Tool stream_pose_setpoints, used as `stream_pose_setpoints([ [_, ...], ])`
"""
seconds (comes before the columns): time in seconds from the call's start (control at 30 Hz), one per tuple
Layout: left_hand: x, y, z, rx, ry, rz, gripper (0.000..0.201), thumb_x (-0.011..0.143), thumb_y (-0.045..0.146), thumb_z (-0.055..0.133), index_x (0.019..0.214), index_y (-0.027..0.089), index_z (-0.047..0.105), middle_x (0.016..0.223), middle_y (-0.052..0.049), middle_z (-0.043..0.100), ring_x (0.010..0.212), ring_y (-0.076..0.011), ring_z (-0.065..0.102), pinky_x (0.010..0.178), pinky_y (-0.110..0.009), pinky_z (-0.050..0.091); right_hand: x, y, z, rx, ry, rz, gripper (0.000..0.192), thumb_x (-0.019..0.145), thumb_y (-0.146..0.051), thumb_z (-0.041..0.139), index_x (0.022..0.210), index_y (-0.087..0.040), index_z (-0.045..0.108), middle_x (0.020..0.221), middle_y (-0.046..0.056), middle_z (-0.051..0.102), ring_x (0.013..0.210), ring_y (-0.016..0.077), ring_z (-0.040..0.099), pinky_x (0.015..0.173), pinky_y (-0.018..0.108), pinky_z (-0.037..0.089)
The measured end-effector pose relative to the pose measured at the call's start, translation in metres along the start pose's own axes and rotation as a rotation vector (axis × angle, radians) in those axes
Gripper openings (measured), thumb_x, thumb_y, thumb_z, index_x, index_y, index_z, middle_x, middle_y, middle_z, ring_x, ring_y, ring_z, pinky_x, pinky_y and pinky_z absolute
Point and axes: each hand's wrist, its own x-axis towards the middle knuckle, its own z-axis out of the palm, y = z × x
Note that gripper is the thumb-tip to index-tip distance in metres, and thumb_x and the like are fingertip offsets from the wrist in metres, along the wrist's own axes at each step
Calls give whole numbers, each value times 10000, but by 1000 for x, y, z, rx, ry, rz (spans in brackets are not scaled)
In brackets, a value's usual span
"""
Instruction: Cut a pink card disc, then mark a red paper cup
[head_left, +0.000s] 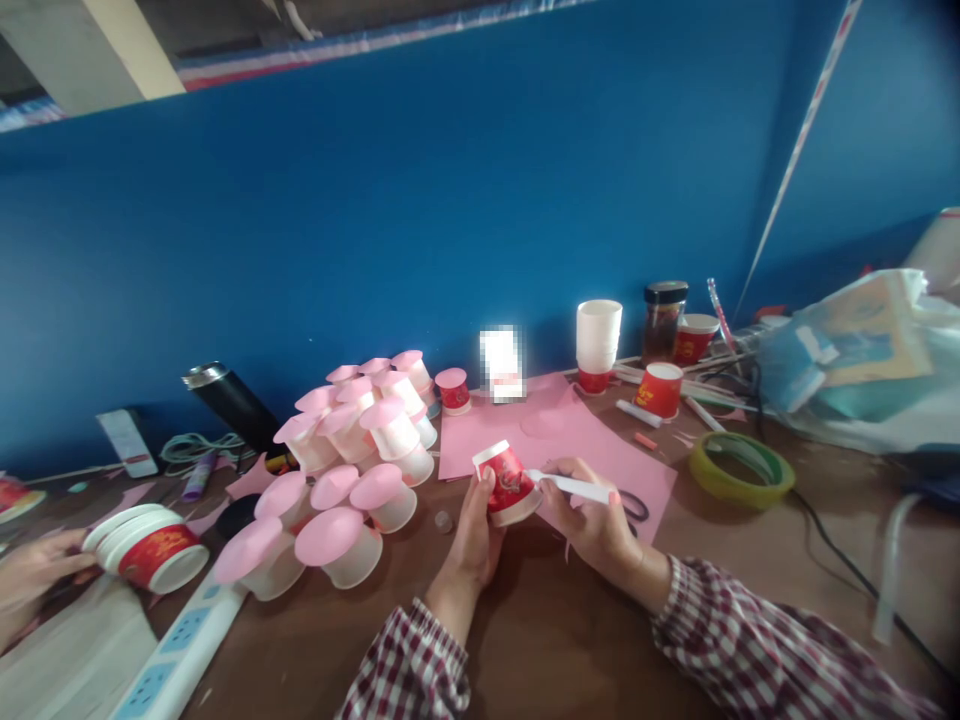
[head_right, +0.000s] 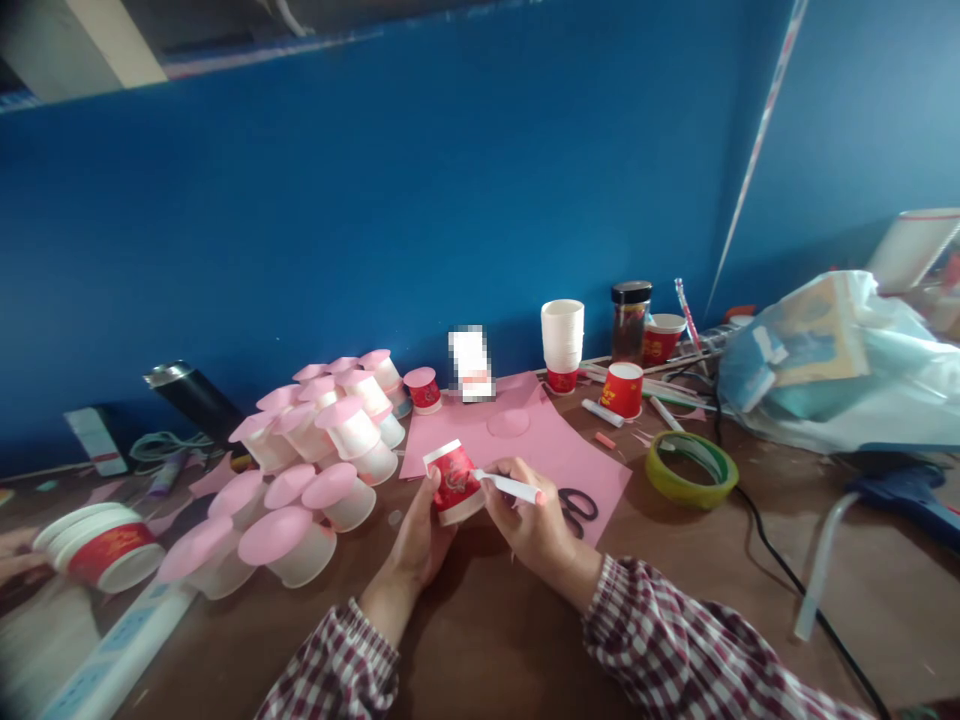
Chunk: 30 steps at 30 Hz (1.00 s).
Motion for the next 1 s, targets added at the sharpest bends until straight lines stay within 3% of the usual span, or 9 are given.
stream_pose_setpoints([
  [0.37,1,-1,-1,-14,19,-11,296,797,401,629,956,151,633,953,-65,687,973,-224,621,930,-372,427,0,-2,-1,28,-16,21,47,877,-221,530,912,-201,555,777,7,618,658,134,587,608,228,463],
  [0.67,1,-1,-3,-3,17,-6,246,835,387,579,901,157,634,818,-27,659,790,-163,616,808,-303,443,-1,-4,-1,32,-25,9,32,871,-203,531,898,-200,549,741,-10,595,611,115,552,571,215,437],
  [1.0,2,-2,-3,-23,39,-11,210,823,364,608,867,160,629,845,-24,665,789,-143,605,773,-270,434,-3,-5,-1,30,-27,29,39,874,-220,530,904,-204,550,708,-17,586,578,114,548,564,224,442],
])
